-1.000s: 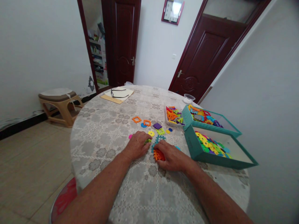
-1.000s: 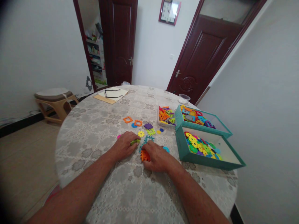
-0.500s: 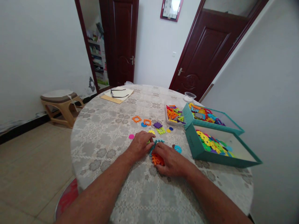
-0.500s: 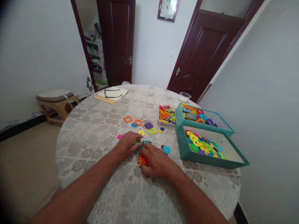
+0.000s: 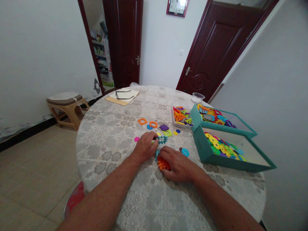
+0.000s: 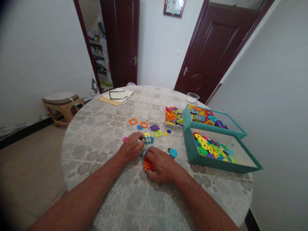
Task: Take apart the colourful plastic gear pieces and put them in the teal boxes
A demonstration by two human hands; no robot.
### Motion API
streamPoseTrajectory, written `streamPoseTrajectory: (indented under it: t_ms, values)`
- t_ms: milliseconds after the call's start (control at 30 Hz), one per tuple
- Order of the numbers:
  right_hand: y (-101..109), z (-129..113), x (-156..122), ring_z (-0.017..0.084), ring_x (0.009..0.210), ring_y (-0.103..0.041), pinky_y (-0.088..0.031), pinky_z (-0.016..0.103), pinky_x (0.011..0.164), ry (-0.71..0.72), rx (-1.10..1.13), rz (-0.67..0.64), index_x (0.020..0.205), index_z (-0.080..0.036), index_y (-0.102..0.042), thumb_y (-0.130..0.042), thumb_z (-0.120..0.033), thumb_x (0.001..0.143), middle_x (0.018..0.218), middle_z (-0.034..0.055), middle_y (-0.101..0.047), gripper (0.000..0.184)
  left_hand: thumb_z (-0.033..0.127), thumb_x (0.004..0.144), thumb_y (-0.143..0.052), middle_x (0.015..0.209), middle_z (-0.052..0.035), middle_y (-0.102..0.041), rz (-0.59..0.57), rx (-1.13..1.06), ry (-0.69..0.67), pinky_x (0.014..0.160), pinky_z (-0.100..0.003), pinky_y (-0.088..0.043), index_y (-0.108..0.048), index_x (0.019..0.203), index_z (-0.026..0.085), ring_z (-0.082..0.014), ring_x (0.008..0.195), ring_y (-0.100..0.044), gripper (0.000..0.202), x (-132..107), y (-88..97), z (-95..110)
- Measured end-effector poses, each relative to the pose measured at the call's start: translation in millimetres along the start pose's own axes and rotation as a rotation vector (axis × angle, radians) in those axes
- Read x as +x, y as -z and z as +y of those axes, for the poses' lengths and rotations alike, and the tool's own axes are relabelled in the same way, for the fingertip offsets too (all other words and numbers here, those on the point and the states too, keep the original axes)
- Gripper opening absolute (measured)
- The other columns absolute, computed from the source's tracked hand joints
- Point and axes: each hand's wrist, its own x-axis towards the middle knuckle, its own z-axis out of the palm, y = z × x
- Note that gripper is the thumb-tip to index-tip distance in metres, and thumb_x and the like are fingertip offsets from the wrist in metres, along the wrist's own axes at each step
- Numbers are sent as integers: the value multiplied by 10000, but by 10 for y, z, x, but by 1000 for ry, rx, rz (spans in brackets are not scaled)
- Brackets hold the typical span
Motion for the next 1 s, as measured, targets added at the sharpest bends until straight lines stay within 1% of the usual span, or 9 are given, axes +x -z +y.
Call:
streamPoseTrajectory:
  t_ms: [133, 233, 500, 600, 700, 767, 833, 933, 1000]
  values:
    - [-42, -25, 6, 264, 1127, -569, -450, 392, 934, -102, -14, 75, 1252, -239, -552, -651, -326, 884, 1351, 105, -532, 391, 281, 978, -497, 984, -51, -705, 177, -53, 208, 907, -350, -522, -621, 1046, 205, -201, 929, -658, 160, 50, 203, 34]
    - [-111, -28, 46, 273, 1125, -567, -437, 406, 953, -197, -60, 113, 1245, -236, -548, -641, -335, 902, 1296, 107, -552, 369, 288, 951, -524, 927, -31, -711, 230, -71, 316, 865, -327, -534, -633, 1014, 206, -186, 856, -666, 151, 67, 308, 47]
    - [-234, 66, 103, 268, 1048, -577, -456, 408, 920, -270, -60, 238, 1240, -225, -546, -629, -297, 865, 1180, 101, -582, 391, 313, 943, -532, 882, -30, -732, 99, -104, 318, 780, -299, -524, -690, 1031, 195, -180, 804, -673, 216, 43, 241, 19]
    - [-229, 184, 131, 251, 1034, -588, -483, 391, 906, -305, 221, 443, 1202, -230, -574, -622, -304, 843, 1142, 80, -610, 369, 294, 929, -540, 823, -10, -710, 48, -134, 320, 736, -284, -506, -691, 1058, 195, -166, 755, -656, 222, 36, 218, 21]
    - [-215, 319, 171, 203, 769, -594, -492, 310, 655, -460, 789, 605, 1171, -244, -566, -568, -459, 891, 879, 10, -614, 354, 270, 905, -546, 750, 26, -651, 5, -219, 330, 678, -263, -485, -674, 1100, 199, -143, 677, -626, 244, 29, 198, 47]
    - [-220, 380, 191, 176, 629, -546, -425, 262, 531, -516, 1114, 627, 1167, -252, -542, -553, -528, 894, 749, -33, -557, 389, 275, 895, -551, 726, 50, -615, -40, -325, 356, 626, -249, -475, -643, 1143, 206, -127, 618, -613, 274, 21, 177, 74]
    - [-241, 398, 196, 168, 604, -544, -416, 253, 515, -489, 1226, 586, 1198, -254, -528, -573, -531, 890, 737, -42, -555, 416, 300, 903, -549, 734, 61, -608, -102, -437, 401, 575, -239, -471, -605, 1179, 215, -117, 570, -618, 294, 12, 154, 105]
    - [-278, 346, 185, 187, 707, -610, -502, 305, 622, -404, 1010, 480, 1256, -257, -547, -624, -474, 886, 875, -4, -631, 436, 320, 911, -544, 742, 64, -624, -195, -525, 470, 535, -230, -472, -580, 1164, 229, -114, 534, -642, 271, 6, 139, 142]
    - [-289, 271, 177, 221, 905, -650, -543, 370, 807, -347, 752, 474, 1266, -263, -572, -687, -399, 851, 1067, 34, -656, 451, 327, 906, -557, 734, 64, -633, -229, -558, 503, 530, -226, -480, -578, 1143, 230, -118, 536, -661, 257, 11, 148, 155]
